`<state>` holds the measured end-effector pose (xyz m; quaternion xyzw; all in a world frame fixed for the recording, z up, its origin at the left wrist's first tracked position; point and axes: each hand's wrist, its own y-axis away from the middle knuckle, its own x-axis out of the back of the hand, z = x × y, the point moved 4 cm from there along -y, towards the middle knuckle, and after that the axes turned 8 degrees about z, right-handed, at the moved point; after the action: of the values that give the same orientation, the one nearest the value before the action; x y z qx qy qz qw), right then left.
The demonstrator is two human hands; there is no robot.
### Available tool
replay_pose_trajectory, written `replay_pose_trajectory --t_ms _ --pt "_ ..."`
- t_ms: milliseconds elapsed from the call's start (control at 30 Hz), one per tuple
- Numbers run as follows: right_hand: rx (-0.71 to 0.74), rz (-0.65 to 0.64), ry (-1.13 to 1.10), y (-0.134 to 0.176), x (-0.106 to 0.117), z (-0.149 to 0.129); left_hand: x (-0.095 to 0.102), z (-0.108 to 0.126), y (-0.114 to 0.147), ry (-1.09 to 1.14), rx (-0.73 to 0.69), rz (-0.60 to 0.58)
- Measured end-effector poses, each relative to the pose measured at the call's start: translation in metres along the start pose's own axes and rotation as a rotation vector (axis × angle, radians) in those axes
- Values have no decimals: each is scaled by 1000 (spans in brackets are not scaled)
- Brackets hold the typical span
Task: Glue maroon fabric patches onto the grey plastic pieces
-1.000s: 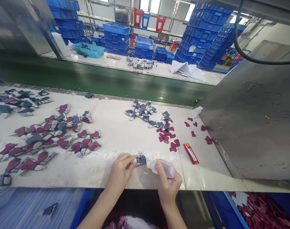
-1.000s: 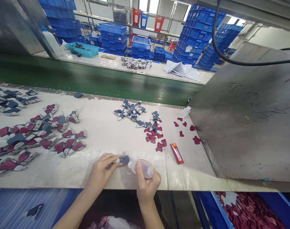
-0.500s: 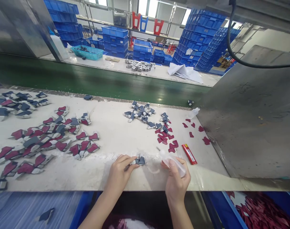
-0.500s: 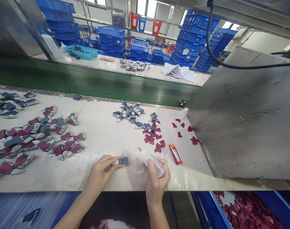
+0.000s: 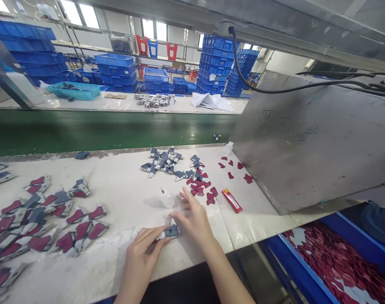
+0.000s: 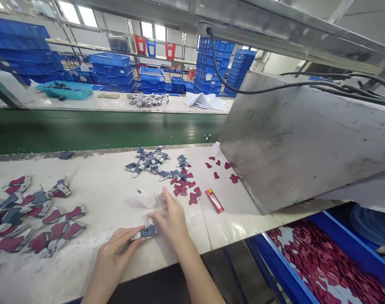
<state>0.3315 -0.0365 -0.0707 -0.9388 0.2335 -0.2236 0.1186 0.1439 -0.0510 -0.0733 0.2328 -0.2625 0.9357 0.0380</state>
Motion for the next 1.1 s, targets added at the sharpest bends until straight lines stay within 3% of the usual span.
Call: replay_pose_trajectory --t_ms 100,200,267,400,500,600,700,800,933,1100 --pt "139 165 287 -2 45 8 1 -2 1 1 44 5" --pt "84 224 514 -12 76 22 1 -3 1 7 92 20" --pt "55 200 546 -18 81 30 1 -1 1 24 119 33" --pt "43 170 579 -21 71 35 1 2 -1 67 212 33" --pt "57 153 599 -23 66 36 1 1 -1 99 380 32" --pt "67 142 583 -29 75 36 -3 1 1 218 558 -8" --pt "64 159 537 -29 92 28 -7 7 3 369 668 5" --pt "41 183 455 -15 98 8 -8 17 4 454 749 125" --pt "-126 125 21 18 78 -22 -10 29 1 495 765 215" --pt "-388 117 -307 43 51 -40 -12 40 -2 463 752 195"
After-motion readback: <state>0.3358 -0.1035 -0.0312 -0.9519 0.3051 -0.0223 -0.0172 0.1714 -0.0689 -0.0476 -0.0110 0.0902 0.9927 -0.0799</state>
